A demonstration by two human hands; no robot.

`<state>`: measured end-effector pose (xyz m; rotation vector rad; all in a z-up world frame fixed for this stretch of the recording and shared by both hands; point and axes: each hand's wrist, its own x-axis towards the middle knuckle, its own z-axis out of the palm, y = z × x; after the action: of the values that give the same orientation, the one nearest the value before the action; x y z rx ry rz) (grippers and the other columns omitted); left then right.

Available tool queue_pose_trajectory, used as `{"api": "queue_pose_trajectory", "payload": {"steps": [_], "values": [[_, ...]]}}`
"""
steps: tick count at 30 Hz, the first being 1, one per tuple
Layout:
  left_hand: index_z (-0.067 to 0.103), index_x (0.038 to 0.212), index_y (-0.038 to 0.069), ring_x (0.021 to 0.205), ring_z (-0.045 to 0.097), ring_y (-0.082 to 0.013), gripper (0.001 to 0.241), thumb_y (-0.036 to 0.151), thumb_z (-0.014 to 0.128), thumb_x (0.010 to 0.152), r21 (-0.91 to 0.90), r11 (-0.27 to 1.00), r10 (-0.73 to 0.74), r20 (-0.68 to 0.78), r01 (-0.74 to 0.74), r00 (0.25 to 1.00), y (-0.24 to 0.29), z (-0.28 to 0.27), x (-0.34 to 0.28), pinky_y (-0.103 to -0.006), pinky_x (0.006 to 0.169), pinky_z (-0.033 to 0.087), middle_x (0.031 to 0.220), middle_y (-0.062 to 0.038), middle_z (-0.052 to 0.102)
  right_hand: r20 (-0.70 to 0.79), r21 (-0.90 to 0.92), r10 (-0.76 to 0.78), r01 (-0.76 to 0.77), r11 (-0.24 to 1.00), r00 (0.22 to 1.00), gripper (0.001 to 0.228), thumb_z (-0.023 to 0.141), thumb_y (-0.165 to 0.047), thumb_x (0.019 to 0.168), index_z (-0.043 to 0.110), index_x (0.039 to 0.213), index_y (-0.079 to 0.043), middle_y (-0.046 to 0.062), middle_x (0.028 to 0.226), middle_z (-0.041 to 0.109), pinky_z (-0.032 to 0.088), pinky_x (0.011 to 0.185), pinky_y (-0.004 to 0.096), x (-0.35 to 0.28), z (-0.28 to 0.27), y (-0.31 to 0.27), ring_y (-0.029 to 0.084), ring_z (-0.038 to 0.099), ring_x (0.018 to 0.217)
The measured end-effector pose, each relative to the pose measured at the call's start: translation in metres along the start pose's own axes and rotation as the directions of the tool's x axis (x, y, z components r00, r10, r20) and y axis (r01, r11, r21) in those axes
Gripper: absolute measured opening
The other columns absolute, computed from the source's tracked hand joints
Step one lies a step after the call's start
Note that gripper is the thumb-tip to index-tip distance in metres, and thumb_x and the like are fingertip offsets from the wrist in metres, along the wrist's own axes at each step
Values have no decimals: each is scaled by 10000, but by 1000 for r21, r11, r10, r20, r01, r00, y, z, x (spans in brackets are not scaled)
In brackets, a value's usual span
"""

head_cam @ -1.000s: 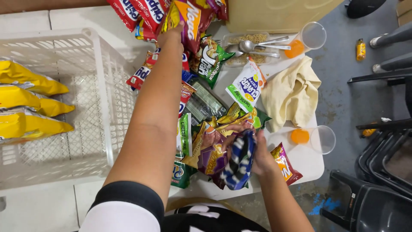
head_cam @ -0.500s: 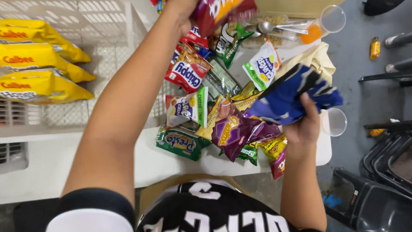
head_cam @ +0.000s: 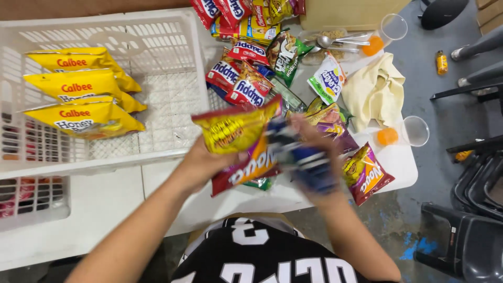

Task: Wiping down bags of snacks with a cloth and organizing them into a crate.

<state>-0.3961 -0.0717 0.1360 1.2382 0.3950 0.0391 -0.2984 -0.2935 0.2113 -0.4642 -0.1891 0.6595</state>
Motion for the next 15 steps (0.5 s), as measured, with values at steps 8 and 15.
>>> {"api": "queue_pose_trajectory", "payload": {"steps": [8, 15], "values": [[560, 1323, -25, 1046, 679, -319, 667, -16, 835, 715, -48, 999, 25, 161, -18, 987, -47, -38, -61, -459, 873, 598, 1143, -207, 693, 493, -816, 36, 477, -328, 869, 516, 378, -624, 1016, 584, 1415, -370, 95, 1633, 387, 111, 1245, 617, -23, -3, 112, 402, 305, 1532], [506, 1387, -2, 1063, 680, -300, 776, -45, 840, 688, -118, 989, 114, 181, -93, 977, -30, -46, -79, -443, 888, 598, 1187, -198, 683, 489, -822, -33, 448, -353, 872, 761, 363, -829, 881, 591, 1403, -324, 128, 1588, 426, 176, 1231, 578, -25, 27, 156, 393, 365, 1495]]}}
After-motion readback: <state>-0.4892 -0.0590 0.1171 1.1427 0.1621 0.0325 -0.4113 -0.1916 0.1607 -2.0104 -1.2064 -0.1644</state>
